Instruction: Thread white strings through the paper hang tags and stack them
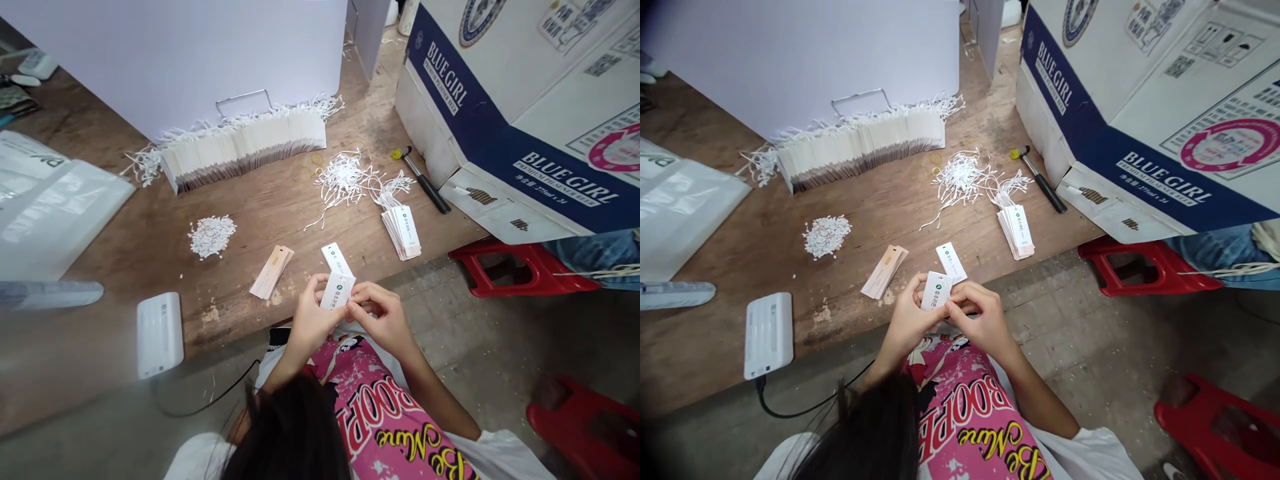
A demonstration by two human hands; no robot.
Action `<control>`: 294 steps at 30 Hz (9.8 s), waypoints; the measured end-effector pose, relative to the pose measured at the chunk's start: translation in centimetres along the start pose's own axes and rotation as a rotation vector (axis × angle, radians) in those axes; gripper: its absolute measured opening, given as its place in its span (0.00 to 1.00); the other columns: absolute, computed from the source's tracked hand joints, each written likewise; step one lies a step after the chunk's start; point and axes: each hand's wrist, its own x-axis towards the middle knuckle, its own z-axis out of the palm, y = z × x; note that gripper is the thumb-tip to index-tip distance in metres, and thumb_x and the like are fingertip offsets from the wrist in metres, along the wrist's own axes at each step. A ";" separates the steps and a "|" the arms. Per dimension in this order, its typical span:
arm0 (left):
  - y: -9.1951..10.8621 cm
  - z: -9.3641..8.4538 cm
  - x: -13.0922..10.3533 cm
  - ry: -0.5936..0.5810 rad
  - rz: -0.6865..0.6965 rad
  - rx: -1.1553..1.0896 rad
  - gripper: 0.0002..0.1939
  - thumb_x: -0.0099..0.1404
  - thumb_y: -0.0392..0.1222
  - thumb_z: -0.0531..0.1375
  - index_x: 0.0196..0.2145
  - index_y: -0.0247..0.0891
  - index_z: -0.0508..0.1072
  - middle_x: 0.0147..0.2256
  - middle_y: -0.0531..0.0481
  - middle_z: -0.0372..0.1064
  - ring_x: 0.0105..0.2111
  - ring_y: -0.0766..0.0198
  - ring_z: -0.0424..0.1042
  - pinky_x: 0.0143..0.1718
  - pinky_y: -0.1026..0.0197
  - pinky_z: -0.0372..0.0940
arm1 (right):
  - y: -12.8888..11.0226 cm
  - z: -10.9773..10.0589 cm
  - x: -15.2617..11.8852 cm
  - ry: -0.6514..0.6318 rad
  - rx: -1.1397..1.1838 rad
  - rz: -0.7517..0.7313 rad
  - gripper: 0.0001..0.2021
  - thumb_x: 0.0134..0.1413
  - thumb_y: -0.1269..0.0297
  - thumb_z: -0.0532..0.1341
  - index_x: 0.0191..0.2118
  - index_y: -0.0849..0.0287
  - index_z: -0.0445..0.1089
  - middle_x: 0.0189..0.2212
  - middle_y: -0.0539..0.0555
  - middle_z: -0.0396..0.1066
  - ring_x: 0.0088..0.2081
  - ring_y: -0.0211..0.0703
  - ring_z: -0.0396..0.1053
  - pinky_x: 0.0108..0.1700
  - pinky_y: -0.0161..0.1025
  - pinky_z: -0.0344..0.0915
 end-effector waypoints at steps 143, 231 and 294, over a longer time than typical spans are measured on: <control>2.5 -5.3 -1.9 0.720 0.897 0.121 0.10 0.69 0.38 0.53 0.43 0.41 0.73 0.31 0.53 0.75 0.22 0.68 0.75 0.24 0.65 0.71 | -6.0 0.2 9.6 -0.154 -0.734 -1.283 0.11 0.58 0.73 0.58 0.45 0.55 0.70 0.37 0.55 0.76 0.43 0.47 0.73 0.42 0.48 0.72; -0.3 -3.8 -1.2 0.411 0.356 0.075 0.10 0.57 0.46 0.66 0.31 0.36 0.76 0.23 0.55 0.67 0.21 0.71 0.65 0.25 0.68 0.62 | 1.5 5.6 0.0 -0.041 0.172 0.096 0.11 0.55 0.57 0.62 0.34 0.59 0.76 0.20 0.50 0.72 0.22 0.38 0.68 0.27 0.35 0.68; -2.6 -2.1 -2.5 0.246 0.824 0.752 0.15 0.67 0.31 0.53 0.51 0.39 0.67 0.44 0.44 0.75 0.44 0.61 0.74 0.44 0.61 0.69 | -0.9 5.1 0.0 0.228 0.528 0.259 0.11 0.46 0.58 0.69 0.25 0.61 0.73 0.25 0.51 0.72 0.29 0.38 0.67 0.35 0.35 0.66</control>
